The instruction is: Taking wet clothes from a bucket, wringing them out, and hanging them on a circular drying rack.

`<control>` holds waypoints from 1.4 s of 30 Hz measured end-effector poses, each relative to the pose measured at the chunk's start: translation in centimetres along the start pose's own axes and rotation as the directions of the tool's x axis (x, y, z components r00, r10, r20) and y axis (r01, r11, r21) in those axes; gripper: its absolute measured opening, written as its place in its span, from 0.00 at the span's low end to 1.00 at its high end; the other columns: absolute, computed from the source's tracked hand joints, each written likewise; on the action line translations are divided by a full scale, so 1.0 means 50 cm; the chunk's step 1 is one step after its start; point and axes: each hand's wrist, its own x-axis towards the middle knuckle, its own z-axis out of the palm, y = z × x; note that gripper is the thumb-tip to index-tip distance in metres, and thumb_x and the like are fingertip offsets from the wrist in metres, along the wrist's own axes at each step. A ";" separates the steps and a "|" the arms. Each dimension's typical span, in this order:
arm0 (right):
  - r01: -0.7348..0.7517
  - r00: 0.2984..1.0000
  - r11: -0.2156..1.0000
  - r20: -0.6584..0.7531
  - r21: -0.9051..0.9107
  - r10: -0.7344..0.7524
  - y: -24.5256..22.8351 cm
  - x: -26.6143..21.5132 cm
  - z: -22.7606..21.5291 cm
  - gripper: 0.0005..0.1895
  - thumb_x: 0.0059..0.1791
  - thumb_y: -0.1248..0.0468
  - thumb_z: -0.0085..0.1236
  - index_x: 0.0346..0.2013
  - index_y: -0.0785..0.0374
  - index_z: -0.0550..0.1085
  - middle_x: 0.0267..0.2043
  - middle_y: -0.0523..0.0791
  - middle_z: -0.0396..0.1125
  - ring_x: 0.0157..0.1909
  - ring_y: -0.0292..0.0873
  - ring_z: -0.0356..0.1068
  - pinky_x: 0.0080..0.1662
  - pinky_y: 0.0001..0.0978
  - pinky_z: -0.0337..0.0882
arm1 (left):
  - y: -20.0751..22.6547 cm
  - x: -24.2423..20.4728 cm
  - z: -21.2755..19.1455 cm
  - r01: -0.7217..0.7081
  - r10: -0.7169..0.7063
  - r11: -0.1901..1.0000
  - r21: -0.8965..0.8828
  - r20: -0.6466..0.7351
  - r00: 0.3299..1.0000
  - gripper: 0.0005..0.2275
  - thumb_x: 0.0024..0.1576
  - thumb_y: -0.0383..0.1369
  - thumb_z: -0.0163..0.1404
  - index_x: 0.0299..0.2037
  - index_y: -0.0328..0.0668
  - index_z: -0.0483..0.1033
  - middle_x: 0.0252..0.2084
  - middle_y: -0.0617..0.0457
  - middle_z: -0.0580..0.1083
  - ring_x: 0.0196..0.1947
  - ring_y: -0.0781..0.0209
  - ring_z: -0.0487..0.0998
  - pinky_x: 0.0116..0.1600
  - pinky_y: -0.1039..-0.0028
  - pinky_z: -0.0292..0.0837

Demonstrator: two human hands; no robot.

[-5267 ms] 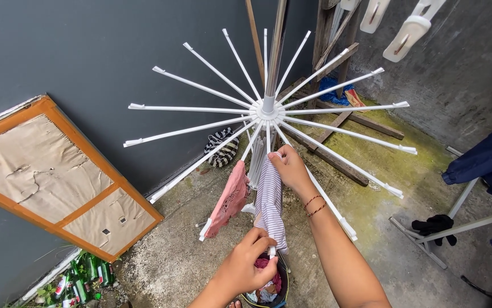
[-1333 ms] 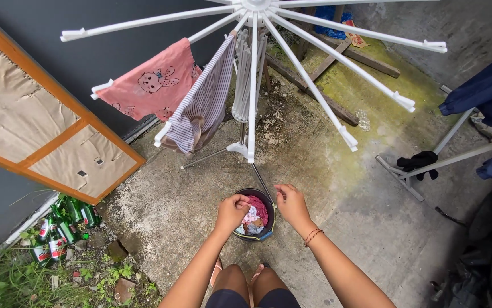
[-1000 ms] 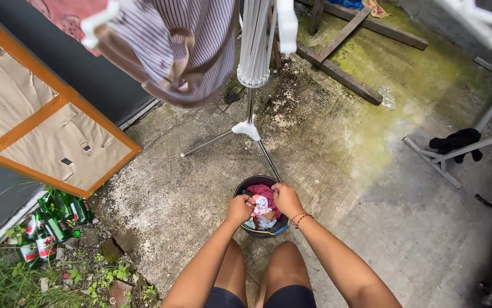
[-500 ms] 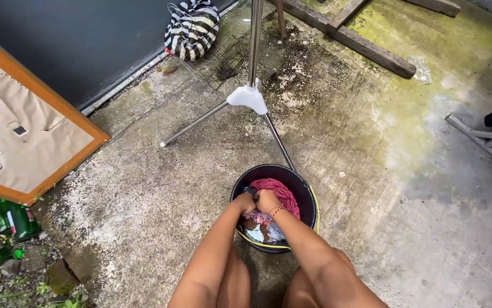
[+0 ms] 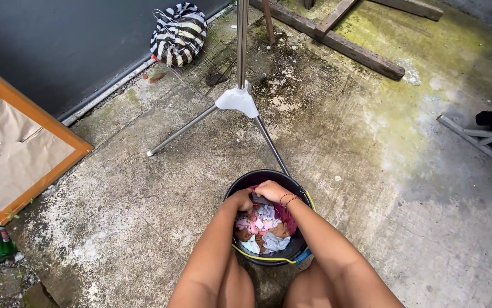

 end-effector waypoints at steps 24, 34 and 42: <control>-0.069 0.998 0.495 0.067 0.866 0.021 -0.138 -0.253 -0.127 0.30 0.42 0.76 0.59 0.60 0.68 0.71 0.53 0.56 0.71 0.49 0.50 0.74 0.49 0.43 0.79 | 0.111 -0.124 -0.079 0.130 -0.062 0.366 -0.921 0.115 0.991 0.26 0.48 0.29 0.57 0.61 0.41 0.70 0.53 0.35 0.73 0.42 0.35 0.82 0.41 0.40 0.79; -0.393 0.918 0.283 0.392 0.875 0.064 -0.085 -0.191 -0.067 0.36 0.47 0.42 0.68 0.60 0.62 0.72 0.61 0.52 0.70 0.61 0.58 0.70 0.58 0.70 0.68 | 0.062 0.044 0.024 0.055 -0.068 0.062 -0.997 0.051 0.996 0.21 0.45 0.28 0.52 0.51 0.45 0.68 0.45 0.39 0.72 0.41 0.35 0.82 0.43 0.34 0.77; -0.062 0.951 0.525 -0.110 0.849 0.290 -0.088 -0.180 -0.030 0.14 0.34 0.71 0.67 0.33 0.67 0.80 0.23 0.52 0.70 0.25 0.50 0.74 0.29 0.43 0.78 | 0.259 -0.274 -0.117 0.282 -0.197 0.249 -0.926 0.237 0.951 0.49 0.54 0.74 0.37 0.75 0.43 0.49 0.75 0.36 0.53 0.72 0.35 0.60 0.67 0.35 0.59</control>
